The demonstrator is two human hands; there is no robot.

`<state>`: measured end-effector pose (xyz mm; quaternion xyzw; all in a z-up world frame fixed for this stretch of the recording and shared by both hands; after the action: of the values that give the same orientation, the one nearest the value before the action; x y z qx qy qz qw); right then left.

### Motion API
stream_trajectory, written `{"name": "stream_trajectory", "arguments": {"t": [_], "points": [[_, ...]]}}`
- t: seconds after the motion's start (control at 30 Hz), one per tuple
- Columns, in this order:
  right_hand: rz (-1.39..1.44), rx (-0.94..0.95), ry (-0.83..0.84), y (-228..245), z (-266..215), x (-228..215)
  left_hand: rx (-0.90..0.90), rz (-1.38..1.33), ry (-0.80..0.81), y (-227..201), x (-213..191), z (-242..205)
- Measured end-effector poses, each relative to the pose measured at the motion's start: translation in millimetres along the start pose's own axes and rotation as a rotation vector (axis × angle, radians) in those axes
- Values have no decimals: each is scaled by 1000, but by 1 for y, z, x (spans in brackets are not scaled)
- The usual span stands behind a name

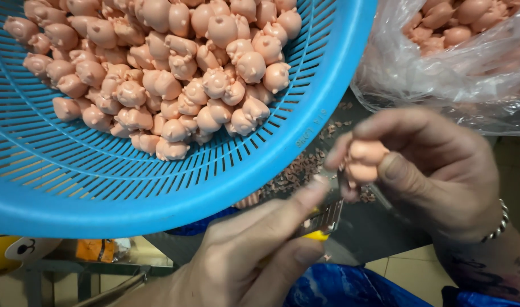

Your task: Trimming excess plastic flash from small pig-shaped toys using a utility knife.

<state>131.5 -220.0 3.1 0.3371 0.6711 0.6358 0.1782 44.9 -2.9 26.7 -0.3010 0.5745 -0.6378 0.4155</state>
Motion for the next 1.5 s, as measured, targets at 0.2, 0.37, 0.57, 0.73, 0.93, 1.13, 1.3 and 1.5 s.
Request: {"name": "stream_trajectory", "arguments": {"t": [0.2,0.37,0.57,0.73,0.93,1.13,1.3,1.5], "points": [[-565,-38,-81,32,5,7,-65,-24,-55,1,8,-15],[-822,-95,-124,35,8,8,-95,-25,-144,0,10,-22],[-1083,-29,-41,16,41,22,-59,-162,-95,-1,4,-19],[-1352,156,36,-34,53,2,95,-279,146,-13,9,9],[-1154,114,13,-25,47,5,80,-328,136,-25,9,17],[-917,72,-27,-6,30,0,65,-271,101,-26,9,27],[-479,-26,32,22,5,-18,56,-198,2,-27,10,39],[-135,12,90,15,-4,-40,21,-12,-28,-22,17,52]]}}
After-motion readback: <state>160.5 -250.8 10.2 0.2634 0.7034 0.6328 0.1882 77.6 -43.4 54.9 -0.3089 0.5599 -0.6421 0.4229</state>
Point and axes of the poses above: each hand's wrist, its own z-axis towards the middle knuckle, its own x-axis out of the palm, y = z × x, the point moved 3 cm from there along z, towards the middle knuckle, and after that the axes turned 14 degrees about y, right-handed, at the moved point
